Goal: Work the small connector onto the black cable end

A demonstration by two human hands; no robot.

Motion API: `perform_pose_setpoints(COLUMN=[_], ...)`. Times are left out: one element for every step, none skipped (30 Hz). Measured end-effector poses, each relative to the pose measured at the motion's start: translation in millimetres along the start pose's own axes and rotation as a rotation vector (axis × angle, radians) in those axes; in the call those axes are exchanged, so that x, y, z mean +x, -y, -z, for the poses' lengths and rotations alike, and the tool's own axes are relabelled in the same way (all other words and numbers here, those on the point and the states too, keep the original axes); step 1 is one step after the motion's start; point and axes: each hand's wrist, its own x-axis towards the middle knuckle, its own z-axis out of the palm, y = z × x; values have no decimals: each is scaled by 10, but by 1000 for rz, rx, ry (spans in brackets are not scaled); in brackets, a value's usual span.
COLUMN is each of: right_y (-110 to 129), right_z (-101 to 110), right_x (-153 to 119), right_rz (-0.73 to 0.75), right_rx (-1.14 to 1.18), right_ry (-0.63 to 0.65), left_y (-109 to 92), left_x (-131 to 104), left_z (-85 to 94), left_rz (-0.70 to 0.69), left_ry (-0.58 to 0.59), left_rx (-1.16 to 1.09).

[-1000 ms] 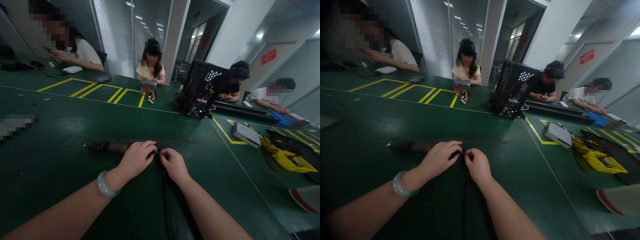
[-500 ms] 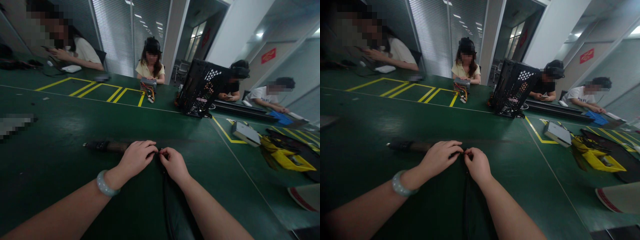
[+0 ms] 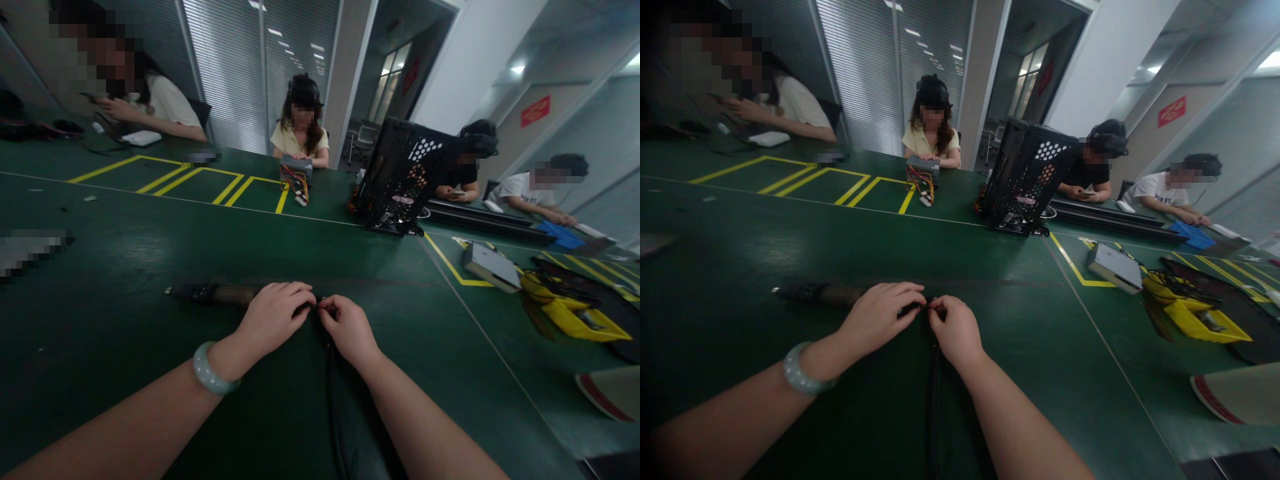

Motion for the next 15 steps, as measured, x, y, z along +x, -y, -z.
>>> perform_pose_setpoints(right_y=[0,0,-1,-1,-1,-1,0,1,2,3,4,5,5,5,6], right_z=[0,0,0,0,0,1,0,0,-1,-1,-2,-2,-1,0,0], right_x=[2,3,4,4,4,3,3,3,4,4,5,6,7,7,7], right_rz=[-2,-3,-4,-2,0,2,4,4,4,3,1,0,-1,-2,-3], right_rx=[0,-1,-1,0,1,2,3,4,4,5,5,6,6,5,4], right_ry=[0,1,0,0,1,3,4,5,5,3,0,-1,-1,-1,-1], left_y=[2,4,4,4,3,1,-1,-3,-5,-7,-8,-9,-9,-8,-6], left_x=[0,1,3,5,7,8,9,8,7,6,5,4,5,6,8], left_z=[-4,-7,-8,-8,-7,-5,-3,-1,1,2,1,0,-2,-4,-6], left_rz=[7,18,29,39,41,36,25,11,0,-8,-11,-7,0,9,17], left_ry=[-1,0,3,5,8,12,12,11,7,3,-3,-7,-11,-12,-12], left_rx=[0,0,1,3,5,7,8,8,8,10,12,14,16,16,16])
